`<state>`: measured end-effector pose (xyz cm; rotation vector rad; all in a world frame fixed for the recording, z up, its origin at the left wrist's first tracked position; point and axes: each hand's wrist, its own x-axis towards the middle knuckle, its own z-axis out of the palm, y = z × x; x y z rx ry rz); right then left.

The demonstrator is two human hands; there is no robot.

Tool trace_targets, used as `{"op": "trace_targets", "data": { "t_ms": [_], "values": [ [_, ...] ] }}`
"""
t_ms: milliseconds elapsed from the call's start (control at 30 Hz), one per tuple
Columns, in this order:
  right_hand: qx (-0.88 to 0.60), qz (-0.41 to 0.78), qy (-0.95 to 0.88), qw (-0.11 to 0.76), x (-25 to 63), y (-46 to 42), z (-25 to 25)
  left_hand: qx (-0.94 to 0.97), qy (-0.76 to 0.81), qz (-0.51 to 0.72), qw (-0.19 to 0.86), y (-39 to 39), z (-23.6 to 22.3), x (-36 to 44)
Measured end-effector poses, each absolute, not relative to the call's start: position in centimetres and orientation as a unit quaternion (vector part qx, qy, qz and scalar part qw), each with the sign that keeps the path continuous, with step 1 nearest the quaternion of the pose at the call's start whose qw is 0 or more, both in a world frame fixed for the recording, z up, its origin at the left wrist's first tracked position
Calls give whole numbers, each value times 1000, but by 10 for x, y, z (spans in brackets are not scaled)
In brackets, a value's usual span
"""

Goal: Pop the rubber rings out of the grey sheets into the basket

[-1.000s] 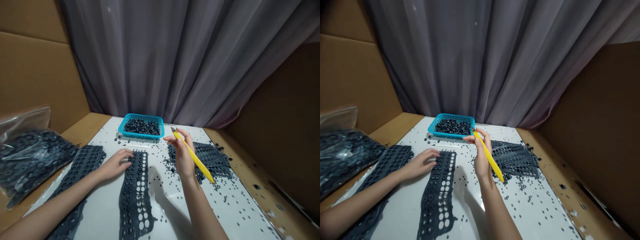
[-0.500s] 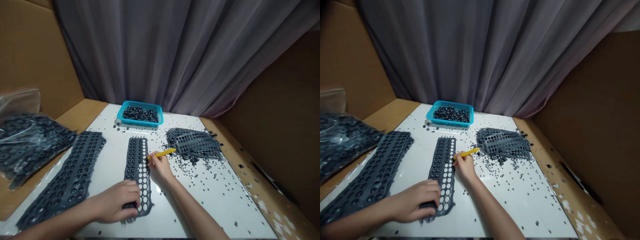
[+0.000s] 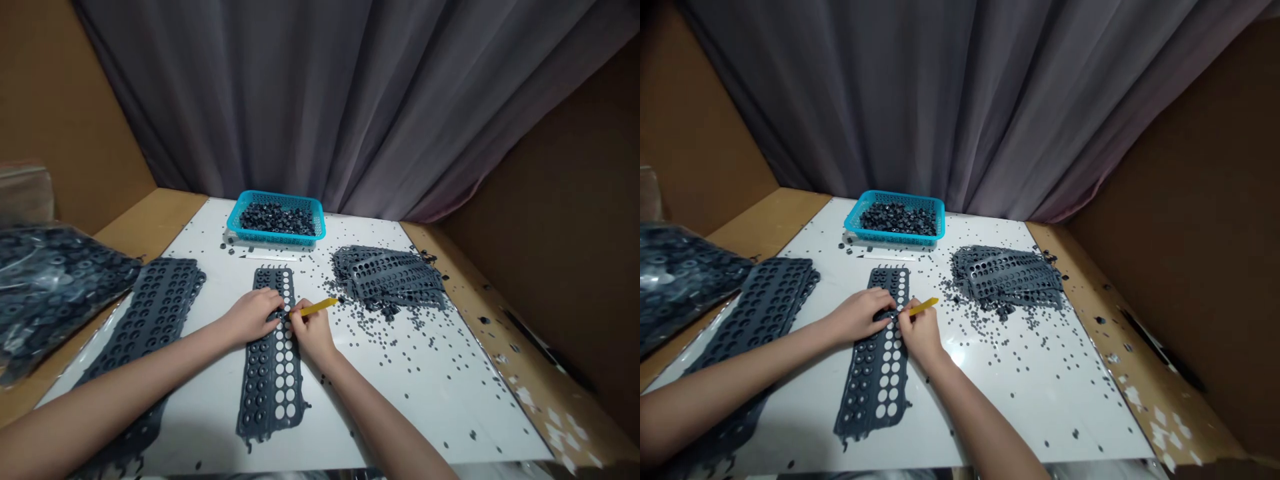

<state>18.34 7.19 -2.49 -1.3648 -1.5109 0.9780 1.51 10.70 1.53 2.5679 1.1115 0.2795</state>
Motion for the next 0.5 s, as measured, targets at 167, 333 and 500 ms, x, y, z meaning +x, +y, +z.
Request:
{"op": "trace_targets", "data": {
  "t_ms": [167, 333, 500],
  "values": [
    [-556, 317, -656, 400, 182, 70, -24, 941, 317, 32, 112, 109, 10, 23],
    [-556, 301, -658, 408, 182, 66, -29, 952, 274, 75, 112, 109, -13, 17],
    [-564, 289, -663, 399, 182, 66, -30, 951, 266, 92, 130, 115, -20, 11]
  ]
}}
